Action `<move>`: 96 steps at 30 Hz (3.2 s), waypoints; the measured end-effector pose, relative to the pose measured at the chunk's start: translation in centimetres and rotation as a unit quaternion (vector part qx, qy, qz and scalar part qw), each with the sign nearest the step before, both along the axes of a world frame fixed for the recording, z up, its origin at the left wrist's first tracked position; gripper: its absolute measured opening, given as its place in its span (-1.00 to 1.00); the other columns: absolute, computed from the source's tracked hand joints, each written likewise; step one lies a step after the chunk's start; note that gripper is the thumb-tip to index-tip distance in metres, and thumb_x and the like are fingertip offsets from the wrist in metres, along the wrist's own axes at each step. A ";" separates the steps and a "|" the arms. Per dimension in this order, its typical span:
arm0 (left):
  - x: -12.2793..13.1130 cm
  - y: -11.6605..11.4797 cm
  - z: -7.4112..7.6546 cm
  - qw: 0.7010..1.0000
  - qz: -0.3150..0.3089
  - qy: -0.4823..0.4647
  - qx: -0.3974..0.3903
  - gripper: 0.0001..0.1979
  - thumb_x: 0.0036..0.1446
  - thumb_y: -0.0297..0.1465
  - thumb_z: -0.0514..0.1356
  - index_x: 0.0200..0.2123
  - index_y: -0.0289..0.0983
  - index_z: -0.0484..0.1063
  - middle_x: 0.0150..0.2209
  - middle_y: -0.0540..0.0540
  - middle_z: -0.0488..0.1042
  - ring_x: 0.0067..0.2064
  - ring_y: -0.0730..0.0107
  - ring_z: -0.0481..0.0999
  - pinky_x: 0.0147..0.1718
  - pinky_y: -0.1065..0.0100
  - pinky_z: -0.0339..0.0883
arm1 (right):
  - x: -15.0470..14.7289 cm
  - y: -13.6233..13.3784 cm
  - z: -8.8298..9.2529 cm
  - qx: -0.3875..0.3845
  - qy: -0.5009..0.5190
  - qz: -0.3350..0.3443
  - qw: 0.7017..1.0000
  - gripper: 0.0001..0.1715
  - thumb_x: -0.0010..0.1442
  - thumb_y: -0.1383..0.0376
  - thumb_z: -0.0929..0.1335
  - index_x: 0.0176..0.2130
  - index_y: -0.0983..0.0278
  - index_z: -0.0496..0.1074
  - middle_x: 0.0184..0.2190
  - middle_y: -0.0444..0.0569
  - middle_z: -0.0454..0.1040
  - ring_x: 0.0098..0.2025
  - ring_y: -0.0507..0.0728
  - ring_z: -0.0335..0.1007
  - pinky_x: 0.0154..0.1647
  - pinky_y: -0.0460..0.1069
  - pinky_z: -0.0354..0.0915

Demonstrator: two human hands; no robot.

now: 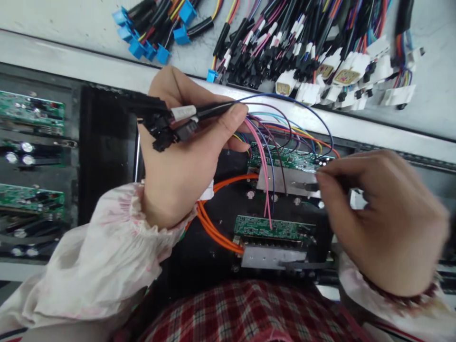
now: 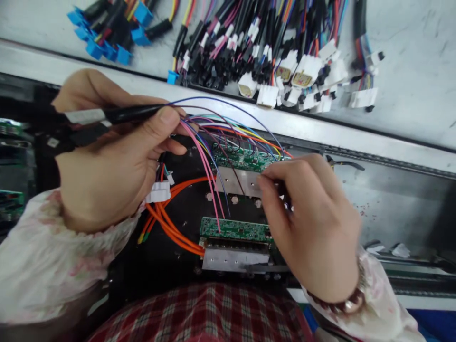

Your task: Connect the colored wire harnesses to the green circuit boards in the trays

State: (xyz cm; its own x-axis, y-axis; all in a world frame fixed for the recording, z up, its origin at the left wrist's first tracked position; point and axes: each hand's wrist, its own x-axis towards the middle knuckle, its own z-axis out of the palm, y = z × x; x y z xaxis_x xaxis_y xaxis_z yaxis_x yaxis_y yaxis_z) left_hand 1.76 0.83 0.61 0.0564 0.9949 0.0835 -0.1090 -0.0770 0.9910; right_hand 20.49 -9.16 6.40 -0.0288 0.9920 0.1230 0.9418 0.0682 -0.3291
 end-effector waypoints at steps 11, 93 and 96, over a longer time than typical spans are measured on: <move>-0.4 -0.3 1.7 0.998 0.008 0.058 -0.019 -0.77 0.07 -0.55 0.42 -0.38 -0.25 0.40 -0.35 0.01 0.61 -0.55 0.46 0.58 -0.68 0.56 0.49 | 1.5 0.0 -0.2 -0.045 -0.002 -0.019 0.999 -0.90 0.28 0.25 0.36 -0.21 0.23 0.46 -0.30 -0.07 0.47 -0.30 0.05 0.40 -0.29 -0.01 0.25; 0.1 -0.2 1.0 0.996 -0.018 -0.013 -0.088 -0.63 0.02 -0.36 0.47 -0.43 -0.22 0.28 -0.35 -0.02 0.57 -0.37 0.27 0.65 -0.54 0.38 0.56 | -0.2 1.7 -4.3 0.069 0.044 -0.005 0.997 -0.96 0.23 0.36 0.40 -0.25 0.23 0.47 -0.38 -0.15 0.58 -0.40 0.03 0.52 -0.38 -0.07 0.35; 0.0 -0.2 1.3 0.995 -0.015 0.001 -0.095 -0.62 -0.01 -0.33 0.49 -0.43 -0.22 0.29 -0.36 -0.01 0.57 -0.36 0.28 0.65 -0.54 0.38 0.55 | -0.3 1.8 -4.3 0.054 0.044 -0.012 0.998 -0.97 0.24 0.35 0.39 -0.25 0.22 0.47 -0.40 -0.15 0.57 -0.40 0.03 0.52 -0.39 -0.06 0.33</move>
